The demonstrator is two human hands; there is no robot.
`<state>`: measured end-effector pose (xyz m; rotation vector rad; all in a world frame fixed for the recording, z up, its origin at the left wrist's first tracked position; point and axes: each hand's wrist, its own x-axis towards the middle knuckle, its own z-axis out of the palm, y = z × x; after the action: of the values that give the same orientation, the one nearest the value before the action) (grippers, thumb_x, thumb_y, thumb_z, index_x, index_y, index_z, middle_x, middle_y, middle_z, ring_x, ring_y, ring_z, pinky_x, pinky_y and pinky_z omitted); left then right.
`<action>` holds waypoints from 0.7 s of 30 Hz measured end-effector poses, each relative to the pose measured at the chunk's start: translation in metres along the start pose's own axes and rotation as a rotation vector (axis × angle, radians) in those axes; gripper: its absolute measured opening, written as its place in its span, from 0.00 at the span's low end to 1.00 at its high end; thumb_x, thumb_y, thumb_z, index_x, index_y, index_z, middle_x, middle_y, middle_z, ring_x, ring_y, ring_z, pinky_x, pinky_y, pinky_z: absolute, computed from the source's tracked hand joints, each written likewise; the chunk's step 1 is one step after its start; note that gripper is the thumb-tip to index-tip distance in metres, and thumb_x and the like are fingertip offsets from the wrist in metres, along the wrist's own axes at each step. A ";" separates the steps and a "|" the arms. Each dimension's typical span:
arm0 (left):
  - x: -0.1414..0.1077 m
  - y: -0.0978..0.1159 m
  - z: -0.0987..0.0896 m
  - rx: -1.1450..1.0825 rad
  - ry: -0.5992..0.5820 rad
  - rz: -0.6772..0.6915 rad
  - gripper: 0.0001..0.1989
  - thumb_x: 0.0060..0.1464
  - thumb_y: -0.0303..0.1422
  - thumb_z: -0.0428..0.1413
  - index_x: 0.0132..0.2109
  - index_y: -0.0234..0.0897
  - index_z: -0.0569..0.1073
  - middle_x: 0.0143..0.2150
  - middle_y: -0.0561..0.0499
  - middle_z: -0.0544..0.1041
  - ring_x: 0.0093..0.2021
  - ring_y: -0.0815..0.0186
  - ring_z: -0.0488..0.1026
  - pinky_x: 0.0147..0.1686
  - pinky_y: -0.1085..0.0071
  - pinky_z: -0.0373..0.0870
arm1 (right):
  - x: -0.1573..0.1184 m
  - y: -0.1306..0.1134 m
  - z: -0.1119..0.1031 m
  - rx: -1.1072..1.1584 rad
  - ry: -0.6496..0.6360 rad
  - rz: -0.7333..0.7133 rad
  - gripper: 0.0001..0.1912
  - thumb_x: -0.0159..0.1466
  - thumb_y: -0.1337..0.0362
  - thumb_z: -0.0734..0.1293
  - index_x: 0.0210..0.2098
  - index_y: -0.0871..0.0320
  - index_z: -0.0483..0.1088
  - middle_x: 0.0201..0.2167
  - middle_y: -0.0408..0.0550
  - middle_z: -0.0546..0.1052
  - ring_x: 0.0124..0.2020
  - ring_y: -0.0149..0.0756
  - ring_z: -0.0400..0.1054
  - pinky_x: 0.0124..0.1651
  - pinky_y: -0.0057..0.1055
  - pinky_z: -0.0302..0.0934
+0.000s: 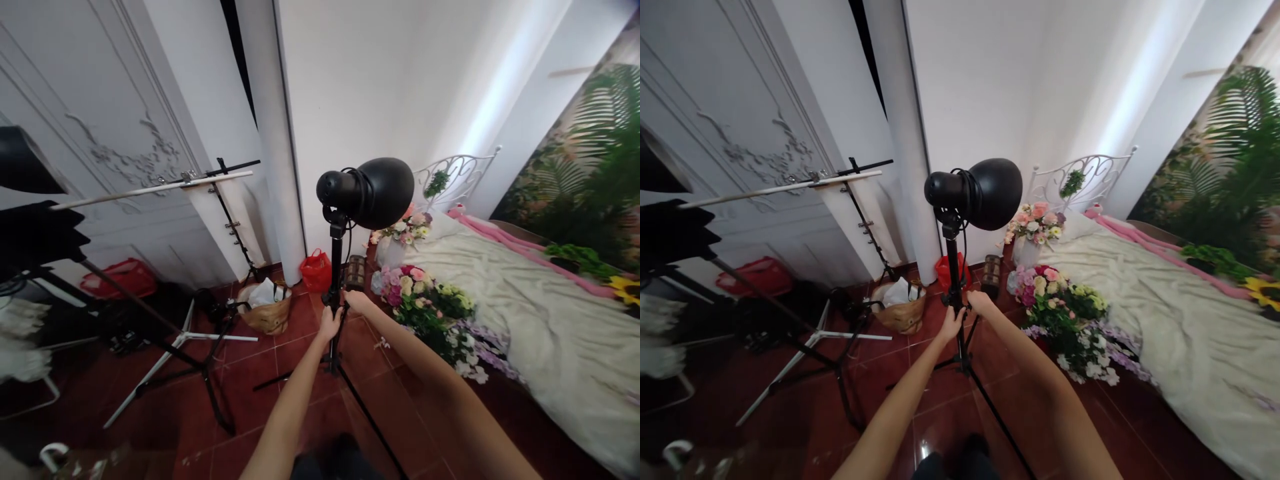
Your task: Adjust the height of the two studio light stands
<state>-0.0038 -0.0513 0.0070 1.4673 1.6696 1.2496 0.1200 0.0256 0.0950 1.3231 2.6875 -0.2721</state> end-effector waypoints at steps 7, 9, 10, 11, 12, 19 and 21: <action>0.002 -0.008 -0.003 0.142 -0.029 0.040 0.17 0.58 0.43 0.45 0.43 0.33 0.67 0.45 0.39 0.71 0.49 0.57 0.68 0.52 0.57 0.61 | -0.016 -0.011 0.020 0.023 0.122 0.061 0.12 0.62 0.68 0.59 0.45 0.62 0.63 0.39 0.56 0.76 0.42 0.40 0.72 0.39 0.27 0.60; 0.003 -0.010 -0.003 0.154 -0.042 0.048 0.18 0.58 0.44 0.44 0.42 0.33 0.68 0.44 0.39 0.71 0.49 0.56 0.67 0.52 0.57 0.61 | -0.023 -0.017 0.035 0.048 0.194 0.123 0.11 0.64 0.68 0.55 0.46 0.62 0.62 0.39 0.56 0.76 0.41 0.38 0.71 0.38 0.25 0.59; 0.004 -0.010 -0.004 0.155 -0.048 0.049 0.18 0.58 0.44 0.44 0.42 0.33 0.68 0.44 0.39 0.71 0.49 0.56 0.67 0.52 0.57 0.61 | -0.024 -0.019 0.040 0.066 0.228 0.155 0.11 0.64 0.68 0.55 0.46 0.61 0.61 0.39 0.55 0.76 0.41 0.38 0.71 0.38 0.25 0.59; 0.004 -0.010 -0.004 0.150 -0.054 0.051 0.19 0.58 0.44 0.44 0.43 0.33 0.68 0.44 0.39 0.71 0.50 0.56 0.67 0.52 0.57 0.61 | -0.024 -0.020 0.045 0.084 0.252 0.182 0.12 0.64 0.67 0.55 0.46 0.61 0.61 0.40 0.55 0.76 0.41 0.38 0.71 0.38 0.24 0.59; 0.005 -0.010 -0.004 0.140 -0.060 0.054 0.18 0.58 0.44 0.44 0.43 0.33 0.68 0.45 0.39 0.71 0.50 0.56 0.67 0.53 0.57 0.60 | -0.022 -0.021 0.047 0.100 0.262 0.200 0.12 0.63 0.67 0.56 0.47 0.61 0.60 0.40 0.55 0.76 0.41 0.38 0.71 0.38 0.24 0.59; 0.008 -0.008 -0.008 0.075 -0.109 0.081 0.19 0.57 0.42 0.45 0.48 0.32 0.67 0.51 0.37 0.69 0.57 0.55 0.61 0.56 0.58 0.57 | 0.009 -0.014 0.031 0.108 0.047 0.133 0.23 0.58 0.67 0.64 0.53 0.61 0.59 0.43 0.59 0.75 0.43 0.43 0.72 0.41 0.31 0.62; 0.008 -0.009 -0.008 0.061 -0.110 0.078 0.19 0.57 0.42 0.46 0.47 0.33 0.68 0.50 0.37 0.69 0.57 0.55 0.62 0.56 0.58 0.57 | 0.013 -0.015 0.032 0.119 0.026 0.137 0.18 0.58 0.66 0.65 0.48 0.60 0.65 0.41 0.58 0.76 0.42 0.43 0.72 0.41 0.31 0.63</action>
<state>-0.0162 -0.0453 0.0035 1.6224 1.6043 1.1454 0.1018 0.0196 0.0631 1.5460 2.6222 -0.4078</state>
